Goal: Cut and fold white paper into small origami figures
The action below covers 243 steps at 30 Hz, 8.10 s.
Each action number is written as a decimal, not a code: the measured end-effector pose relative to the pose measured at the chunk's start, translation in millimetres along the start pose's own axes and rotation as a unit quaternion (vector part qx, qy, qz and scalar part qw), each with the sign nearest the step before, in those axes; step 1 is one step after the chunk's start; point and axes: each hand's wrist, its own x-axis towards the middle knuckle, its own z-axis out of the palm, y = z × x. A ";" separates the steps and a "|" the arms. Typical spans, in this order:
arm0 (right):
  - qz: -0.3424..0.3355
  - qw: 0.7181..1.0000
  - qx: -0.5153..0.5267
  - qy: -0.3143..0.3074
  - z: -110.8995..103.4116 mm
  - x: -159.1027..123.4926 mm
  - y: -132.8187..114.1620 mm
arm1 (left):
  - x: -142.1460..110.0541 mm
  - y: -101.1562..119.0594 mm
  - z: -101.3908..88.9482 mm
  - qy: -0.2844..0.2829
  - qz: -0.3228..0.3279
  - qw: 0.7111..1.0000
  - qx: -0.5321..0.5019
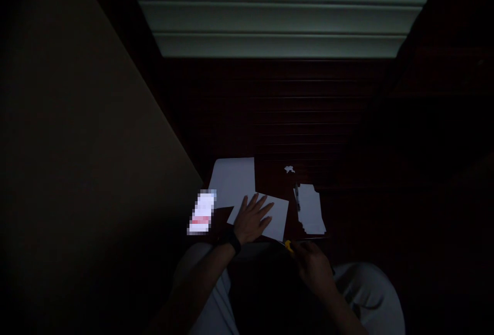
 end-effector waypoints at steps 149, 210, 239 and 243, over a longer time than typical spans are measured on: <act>0.004 0.999 0.007 0.036 11.7 9.1 -23.5 | -26.3 -37.7 -3.0 0.014 -0.098 0.995 -0.022; -0.006 1.000 -0.016 0.014 20.6 21.7 -71.9 | -33.8 -50.6 -11.2 -0.002 -0.125 0.992 0.022; -0.043 0.999 -0.003 -0.014 31.3 33.1 -83.7 | -30.9 -59.8 -9.3 -0.013 -0.109 0.994 0.022; -0.057 0.998 0.022 -0.029 28.9 30.0 -87.3 | -31.1 -59.9 -8.5 -0.013 -0.112 0.993 0.022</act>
